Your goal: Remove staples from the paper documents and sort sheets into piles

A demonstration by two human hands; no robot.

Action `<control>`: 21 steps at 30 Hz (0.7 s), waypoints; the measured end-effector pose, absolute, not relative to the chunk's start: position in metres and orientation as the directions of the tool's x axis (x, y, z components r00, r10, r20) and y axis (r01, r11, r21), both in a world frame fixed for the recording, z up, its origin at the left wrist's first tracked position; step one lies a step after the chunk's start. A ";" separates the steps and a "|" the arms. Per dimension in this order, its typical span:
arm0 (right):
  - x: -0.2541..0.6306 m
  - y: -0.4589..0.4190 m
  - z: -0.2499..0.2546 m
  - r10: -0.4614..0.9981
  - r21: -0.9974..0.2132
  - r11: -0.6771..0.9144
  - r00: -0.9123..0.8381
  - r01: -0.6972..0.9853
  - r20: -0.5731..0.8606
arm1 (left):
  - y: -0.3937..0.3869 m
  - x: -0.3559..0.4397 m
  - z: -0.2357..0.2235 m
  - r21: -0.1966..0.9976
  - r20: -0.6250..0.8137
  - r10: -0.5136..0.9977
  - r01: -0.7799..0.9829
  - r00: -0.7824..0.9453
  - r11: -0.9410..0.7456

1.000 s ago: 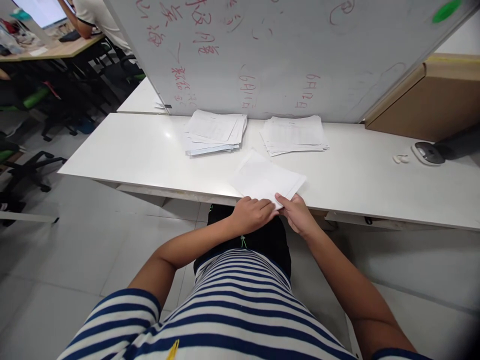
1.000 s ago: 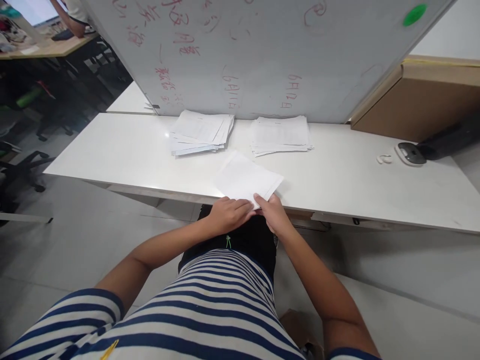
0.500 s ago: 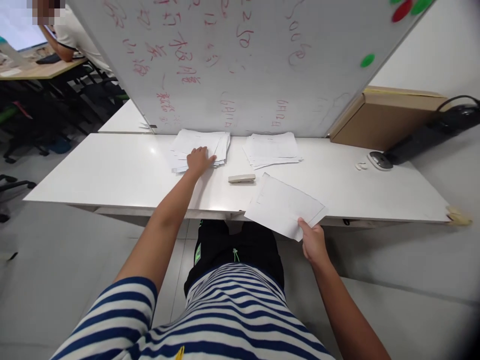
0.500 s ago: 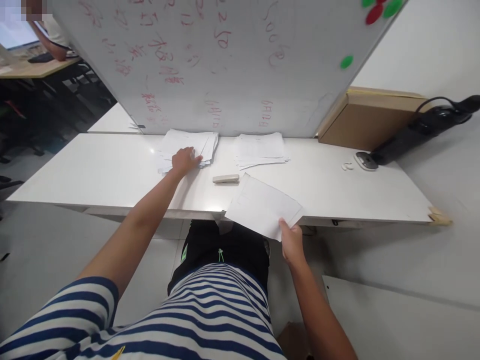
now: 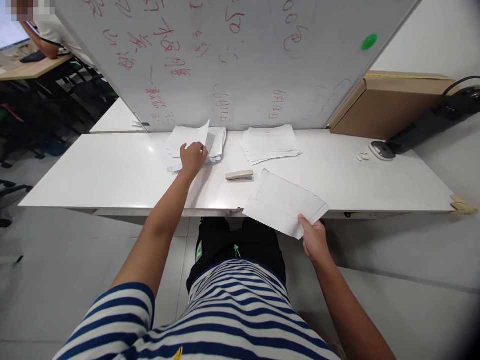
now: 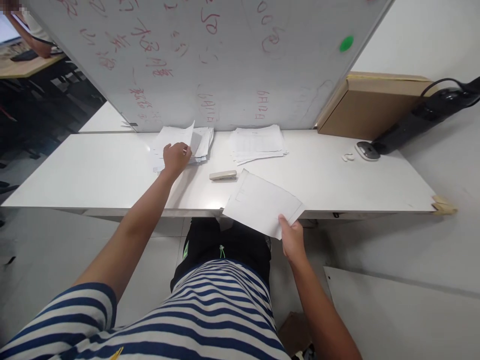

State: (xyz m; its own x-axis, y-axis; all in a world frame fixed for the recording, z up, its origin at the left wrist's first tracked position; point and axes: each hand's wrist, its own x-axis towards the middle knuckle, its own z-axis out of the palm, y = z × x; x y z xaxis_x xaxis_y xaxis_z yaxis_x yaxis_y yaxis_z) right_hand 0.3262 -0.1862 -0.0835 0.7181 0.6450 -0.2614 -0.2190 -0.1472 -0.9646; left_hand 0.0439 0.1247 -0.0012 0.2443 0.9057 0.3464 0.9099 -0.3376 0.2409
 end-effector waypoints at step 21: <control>0.273 -0.170 -0.061 0.893 -0.844 -0.354 0.122 -0.402 -0.433 | -0.130 0.109 -0.030 0.156 0.257 0.345 0.313 0.903 -0.937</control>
